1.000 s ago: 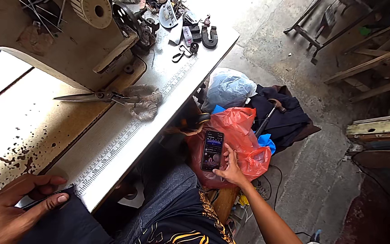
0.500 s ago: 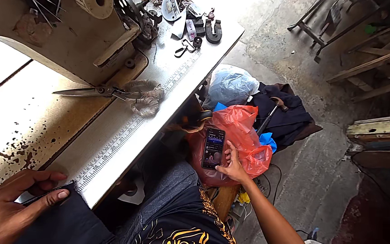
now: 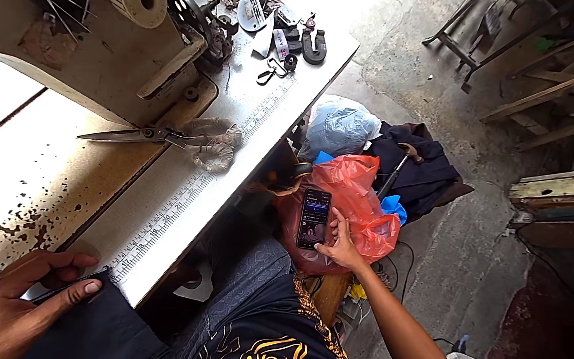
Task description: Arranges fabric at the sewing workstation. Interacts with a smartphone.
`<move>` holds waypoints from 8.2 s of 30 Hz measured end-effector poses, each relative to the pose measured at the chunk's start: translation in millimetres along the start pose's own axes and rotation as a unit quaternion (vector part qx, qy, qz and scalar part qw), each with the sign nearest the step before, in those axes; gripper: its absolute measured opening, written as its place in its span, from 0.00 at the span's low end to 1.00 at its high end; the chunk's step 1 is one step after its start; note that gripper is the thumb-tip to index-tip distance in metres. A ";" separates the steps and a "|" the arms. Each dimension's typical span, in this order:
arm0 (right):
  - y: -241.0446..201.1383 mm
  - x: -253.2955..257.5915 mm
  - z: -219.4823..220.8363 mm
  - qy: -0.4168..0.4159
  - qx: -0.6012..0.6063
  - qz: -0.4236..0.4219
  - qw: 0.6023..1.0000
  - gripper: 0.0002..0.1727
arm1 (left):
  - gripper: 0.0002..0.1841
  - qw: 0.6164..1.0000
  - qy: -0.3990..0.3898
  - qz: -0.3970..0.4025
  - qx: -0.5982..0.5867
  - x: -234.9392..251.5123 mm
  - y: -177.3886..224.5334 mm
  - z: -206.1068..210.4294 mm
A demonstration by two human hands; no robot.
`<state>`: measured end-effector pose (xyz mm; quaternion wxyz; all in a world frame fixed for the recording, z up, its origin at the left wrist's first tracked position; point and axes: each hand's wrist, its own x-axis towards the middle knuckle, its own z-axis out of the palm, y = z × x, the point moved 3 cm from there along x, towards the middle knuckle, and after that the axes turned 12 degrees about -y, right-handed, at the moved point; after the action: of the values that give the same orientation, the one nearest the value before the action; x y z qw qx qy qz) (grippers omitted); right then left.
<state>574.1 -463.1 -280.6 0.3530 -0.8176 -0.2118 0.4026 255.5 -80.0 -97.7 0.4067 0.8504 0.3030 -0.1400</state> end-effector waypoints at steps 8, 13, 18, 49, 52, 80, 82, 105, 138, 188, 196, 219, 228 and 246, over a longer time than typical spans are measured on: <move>2.6 -1.0 -3.3 -0.013 0.015 -0.013 1.000 0.62 | 0.17 1.000 0.002 -0.009 -0.008 -0.4 7.4 0.0; 8.1 0.4 -1.1 0.004 0.015 -0.037 0.999 0.55 | 0.16 1.000 0.004 -0.009 -0.005 -0.7 9.4 0.0; 6.4 0.8 1.6 0.030 0.008 -0.031 0.999 0.51 | 0.17 1.000 0.008 0.006 -0.006 -0.6 -0.1 1.4; 3.1 -0.1 3.0 0.014 -0.004 -0.016 1.000 0.64 | 0.19 1.000 0.015 0.012 -0.007 -0.4 -11.4 2.0; 0.8 -0.4 3.1 0.010 -0.007 -0.007 1.000 0.63 | 0.19 1.000 0.020 0.021 0.000 -0.2 -14.5 2.8; 1.1 5.8 4.4 0.066 0.021 -0.006 0.998 0.47 | 0.18 1.000 0.018 0.015 -0.004 -0.7 -6.2 1.0; -2.4 6.9 7.8 0.089 0.018 0.013 0.996 0.48 | 0.18 1.000 0.019 0.018 -0.003 -0.6 -8.0 1.5; -20.3 16.5 -24.1 0.197 0.078 -0.010 0.977 0.37 | 0.18 1.000 0.023 0.005 0.007 -1.8 -7.0 2.0; -15.6 35.3 -24.3 0.115 0.094 0.004 0.989 0.34 | 0.18 0.999 0.028 0.009 0.016 -2.3 -8.8 2.9; -18.1 13.4 -6.0 0.064 0.055 -0.002 0.996 0.42 | 0.20 0.999 0.026 0.023 0.019 -1.6 -15.1 2.6; -17.4 16.5 -4.8 0.008 -0.004 0.022 1.000 0.59 | 0.18 1.000 0.020 0.012 0.013 -2.0 -9.3 2.4; -11.6 6.9 1.2 0.002 0.022 -0.007 1.000 0.66 | 0.15 1.000 0.018 -0.005 0.025 -2.3 9.3 3.0; -9.6 9.8 5.5 0.009 0.015 0.007 1.000 0.71 | 0.14 1.000 0.011 -0.020 0.019 -1.8 16.4 1.8; -10.7 14.7 -2.1 0.076 0.091 0.009 0.993 0.51 | 0.16 1.000 0.023 0.007 0.018 -2.0 2.9 3.2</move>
<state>583.8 -447.6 -279.1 0.4376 -0.8120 -0.1398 0.3600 255.7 -84.7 -97.0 0.3847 0.8628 0.3040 -0.1230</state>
